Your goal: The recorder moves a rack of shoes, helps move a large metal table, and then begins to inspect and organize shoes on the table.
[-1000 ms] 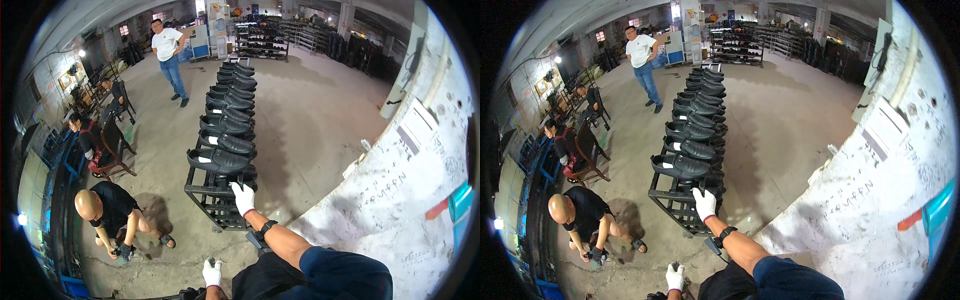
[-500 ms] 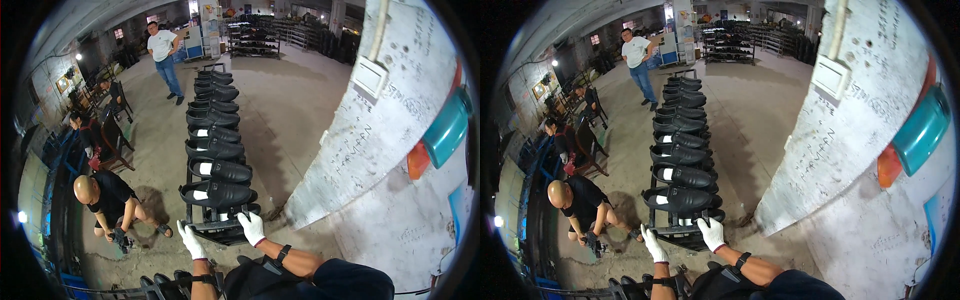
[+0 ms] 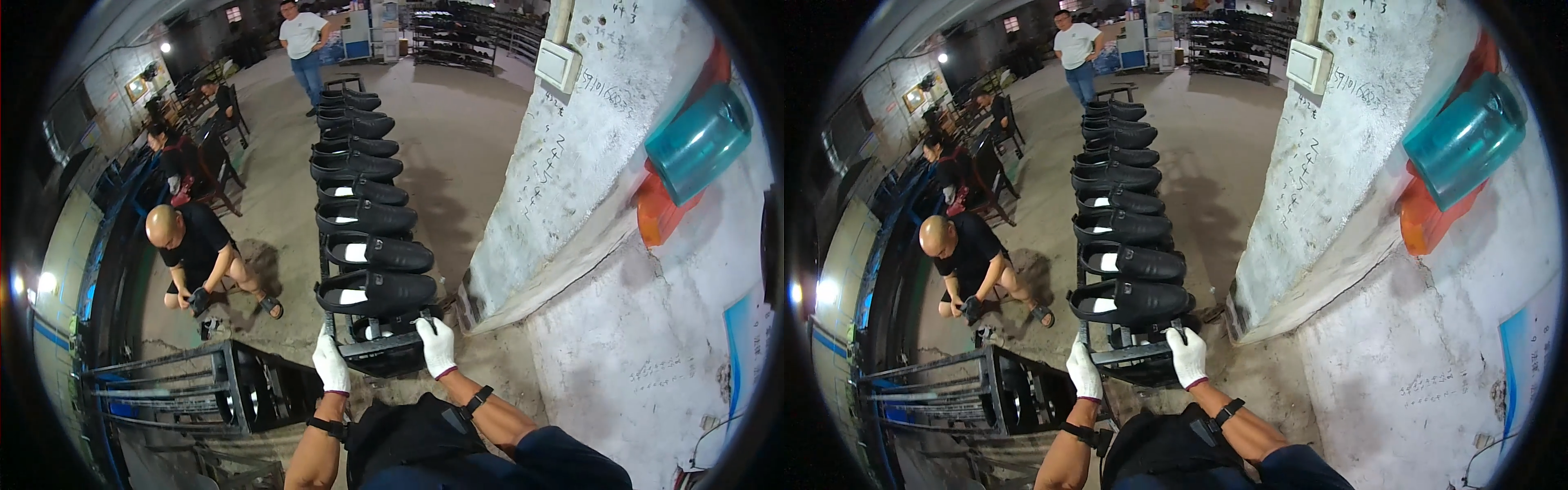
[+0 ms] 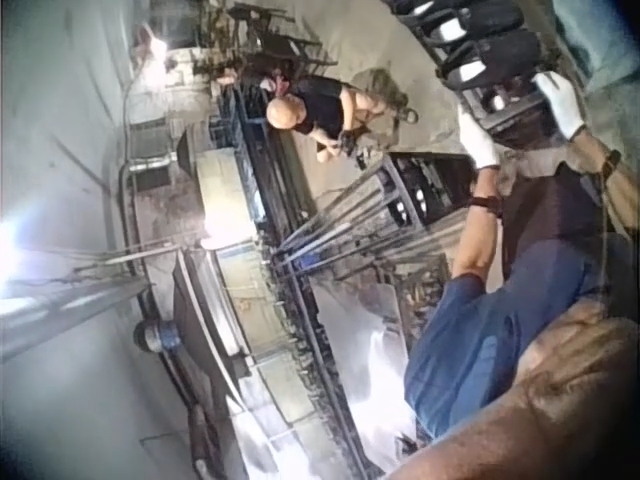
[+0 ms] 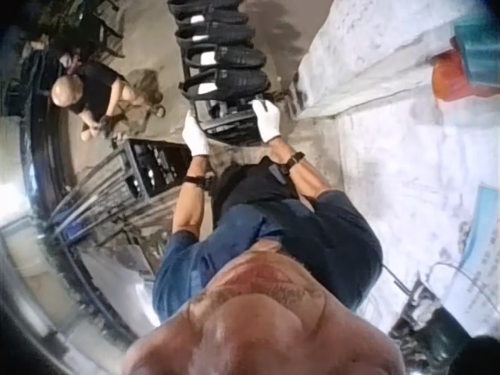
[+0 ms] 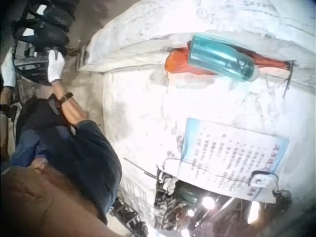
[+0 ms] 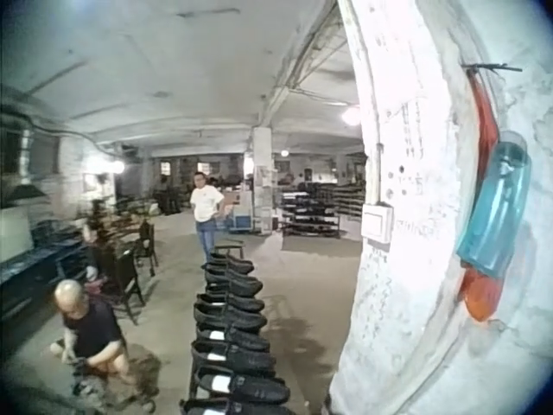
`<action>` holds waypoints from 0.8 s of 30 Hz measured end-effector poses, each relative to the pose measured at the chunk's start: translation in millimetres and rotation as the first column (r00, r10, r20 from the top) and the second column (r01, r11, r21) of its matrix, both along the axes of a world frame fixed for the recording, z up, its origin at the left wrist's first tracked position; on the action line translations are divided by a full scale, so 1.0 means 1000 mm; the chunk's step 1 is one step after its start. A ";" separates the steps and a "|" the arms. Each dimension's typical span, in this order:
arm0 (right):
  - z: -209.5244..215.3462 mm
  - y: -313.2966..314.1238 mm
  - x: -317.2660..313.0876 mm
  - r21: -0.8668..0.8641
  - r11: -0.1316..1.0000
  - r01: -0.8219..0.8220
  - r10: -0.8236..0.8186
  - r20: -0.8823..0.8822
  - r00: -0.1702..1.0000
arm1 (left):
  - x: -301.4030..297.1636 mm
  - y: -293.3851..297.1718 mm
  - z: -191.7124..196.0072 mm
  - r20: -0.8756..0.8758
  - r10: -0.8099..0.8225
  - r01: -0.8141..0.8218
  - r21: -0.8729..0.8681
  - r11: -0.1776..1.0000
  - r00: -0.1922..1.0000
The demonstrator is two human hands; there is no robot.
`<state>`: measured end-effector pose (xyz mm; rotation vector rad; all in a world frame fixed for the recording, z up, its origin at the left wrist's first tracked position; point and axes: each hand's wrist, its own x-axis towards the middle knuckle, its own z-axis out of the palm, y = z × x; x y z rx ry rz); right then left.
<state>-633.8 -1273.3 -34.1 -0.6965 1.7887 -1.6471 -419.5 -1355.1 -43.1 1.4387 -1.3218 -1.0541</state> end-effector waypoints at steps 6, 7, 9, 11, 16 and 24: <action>-0.013 0.071 0.026 -0.037 0.988 0.153 -0.149 0.087 0.985 | 0.026 0.086 0.011 -0.014 -0.080 0.079 -0.092 0.993 0.997; -0.015 0.085 0.029 -0.018 0.984 0.177 -0.173 0.140 0.975 | 0.030 0.099 0.015 0.013 -0.104 0.105 -0.089 0.990 0.994; -0.015 0.114 0.037 -0.010 0.971 0.238 -0.234 0.143 0.962 | 0.041 0.123 0.031 0.042 -0.187 0.189 -0.039 0.981 0.981; -0.007 0.135 0.048 -0.051 0.950 0.308 -0.284 0.270 0.920 | 0.055 0.145 0.026 0.081 -0.257 0.260 -0.028 0.965 0.963; -0.016 0.217 0.053 -0.001 0.936 0.353 -0.335 0.316 0.888 | 0.090 0.205 0.027 0.091 -0.535 0.511 0.201 0.836 0.840; 0.014 0.345 0.164 0.016 0.747 0.665 -0.562 0.549 0.619 | 0.119 0.290 0.064 0.069 -0.845 0.749 0.429 0.505 0.530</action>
